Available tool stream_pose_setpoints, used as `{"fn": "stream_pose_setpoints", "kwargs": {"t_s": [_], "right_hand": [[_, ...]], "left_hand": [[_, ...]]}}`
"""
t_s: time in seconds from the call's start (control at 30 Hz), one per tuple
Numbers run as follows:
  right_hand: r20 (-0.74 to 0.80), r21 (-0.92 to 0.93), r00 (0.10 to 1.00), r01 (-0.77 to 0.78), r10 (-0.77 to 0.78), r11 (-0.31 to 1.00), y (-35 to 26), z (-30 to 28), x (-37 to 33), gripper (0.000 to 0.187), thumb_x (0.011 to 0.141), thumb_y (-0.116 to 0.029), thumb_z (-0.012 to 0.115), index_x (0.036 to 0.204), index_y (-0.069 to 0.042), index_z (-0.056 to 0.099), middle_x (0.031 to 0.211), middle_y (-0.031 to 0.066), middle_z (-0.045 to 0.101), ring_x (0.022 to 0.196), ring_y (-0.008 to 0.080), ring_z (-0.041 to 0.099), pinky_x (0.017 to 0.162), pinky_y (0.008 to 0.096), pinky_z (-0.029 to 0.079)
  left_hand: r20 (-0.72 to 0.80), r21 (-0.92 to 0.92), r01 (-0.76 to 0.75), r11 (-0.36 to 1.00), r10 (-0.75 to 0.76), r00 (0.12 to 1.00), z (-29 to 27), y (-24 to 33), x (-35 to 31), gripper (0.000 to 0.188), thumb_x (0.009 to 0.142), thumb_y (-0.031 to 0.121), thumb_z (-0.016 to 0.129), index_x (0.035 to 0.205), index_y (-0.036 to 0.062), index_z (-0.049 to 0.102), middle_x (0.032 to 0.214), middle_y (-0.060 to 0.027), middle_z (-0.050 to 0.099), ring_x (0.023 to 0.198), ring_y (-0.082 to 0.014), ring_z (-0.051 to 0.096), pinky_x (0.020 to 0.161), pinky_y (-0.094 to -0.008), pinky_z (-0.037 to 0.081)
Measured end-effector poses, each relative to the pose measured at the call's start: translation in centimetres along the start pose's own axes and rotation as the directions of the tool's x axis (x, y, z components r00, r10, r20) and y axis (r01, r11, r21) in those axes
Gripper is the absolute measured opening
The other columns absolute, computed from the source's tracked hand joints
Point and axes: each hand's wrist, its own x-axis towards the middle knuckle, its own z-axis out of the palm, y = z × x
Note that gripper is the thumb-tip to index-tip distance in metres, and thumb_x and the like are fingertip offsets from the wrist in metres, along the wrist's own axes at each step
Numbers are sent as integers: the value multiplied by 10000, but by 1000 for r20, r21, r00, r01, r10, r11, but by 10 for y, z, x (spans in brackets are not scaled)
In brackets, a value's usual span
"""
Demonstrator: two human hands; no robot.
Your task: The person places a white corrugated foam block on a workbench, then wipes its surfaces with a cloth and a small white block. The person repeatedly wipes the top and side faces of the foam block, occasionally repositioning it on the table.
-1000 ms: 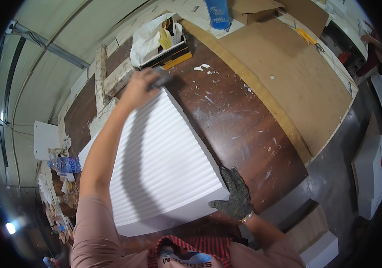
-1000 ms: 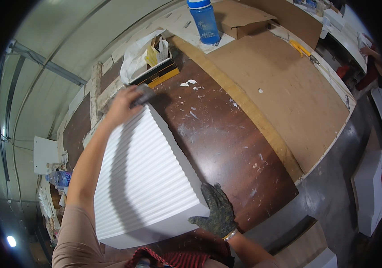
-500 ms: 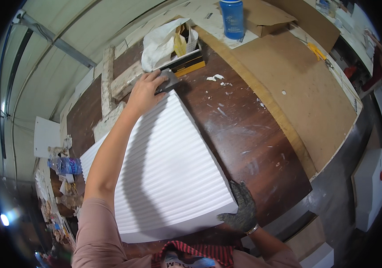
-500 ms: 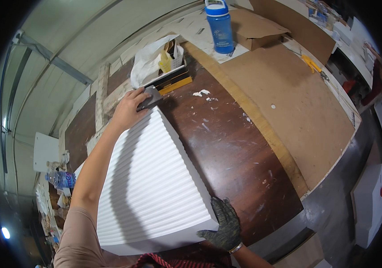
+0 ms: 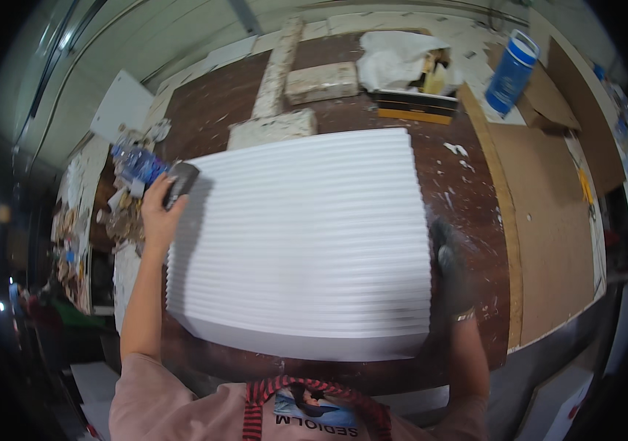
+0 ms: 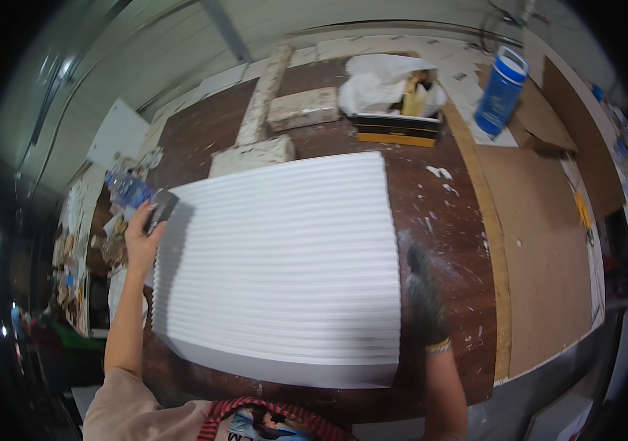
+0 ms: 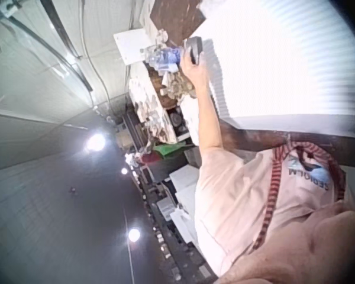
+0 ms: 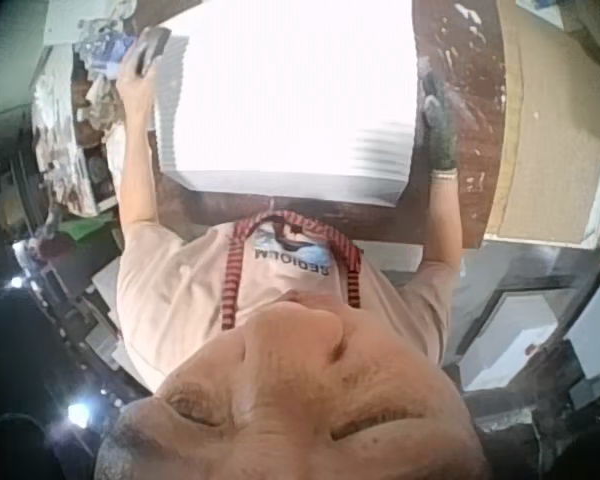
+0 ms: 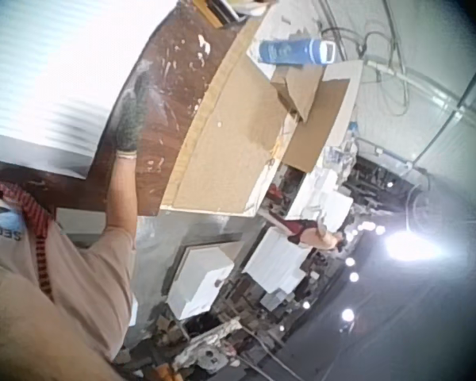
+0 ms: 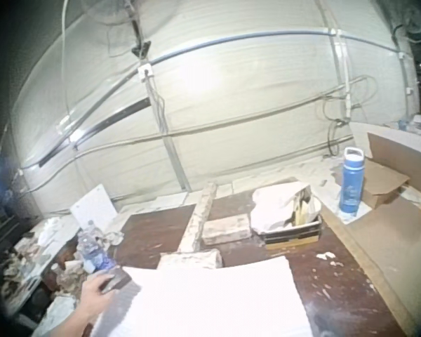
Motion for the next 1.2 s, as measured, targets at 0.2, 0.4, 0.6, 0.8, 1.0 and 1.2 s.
{"fn": "stream_pose_setpoints", "kwargs": {"t_s": [0.2,0.4,0.6,0.8,1.0,1.2], "right_hand": [[-113,-324,973,-227,201,919,-8,24,150,599,1014,-349,632,1526,-87,465,1440,51,577,1296,172,551,1101,346,421],[-164,-411,973,-215,160,886,-11,27,197,528,946,-481,701,1299,-90,662,1100,34,747,936,92,632,782,237,443],[-192,-579,959,-282,208,765,-27,41,191,581,926,-434,720,1388,-104,597,1112,15,732,905,66,581,777,227,427],[-168,-799,985,-161,42,579,-35,72,184,792,895,-307,779,1541,-48,401,1125,20,644,893,73,552,730,253,466],[-353,-794,926,-371,132,481,-29,63,191,778,925,-400,733,1520,-25,402,1099,72,608,919,164,546,765,296,442],[92,-776,988,149,-124,612,0,27,202,588,1004,-269,609,1458,65,443,1399,193,597,1337,261,541,1076,356,456]], "left_hand": [[76,81,594,800,-599,797,-58,-142,-73,440,872,202,757,1227,-44,673,1185,-243,705,1179,-333,645,1050,-397,463],[393,-540,683,492,-569,722,11,-157,-35,542,1039,320,600,1457,-16,520,1488,-111,552,1368,-213,505,1144,-332,365],[642,-549,797,251,-483,595,40,-107,25,662,1042,239,593,1576,-34,310,1539,-152,474,1401,-216,452,1120,-333,391],[603,-611,724,319,-406,687,47,-108,16,649,1024,148,593,1575,-39,307,1486,-185,511,1312,-228,532,1068,-337,449],[668,-579,779,242,-407,623,48,-110,15,602,1015,148,614,1549,-8,385,1415,-144,567,1219,-195,587,1015,-330,490],[665,-553,787,271,-426,614,18,-94,-23,597,996,143,655,1514,-41,422,1371,-128,600,1193,-189,602,1004,-335,499]]}}
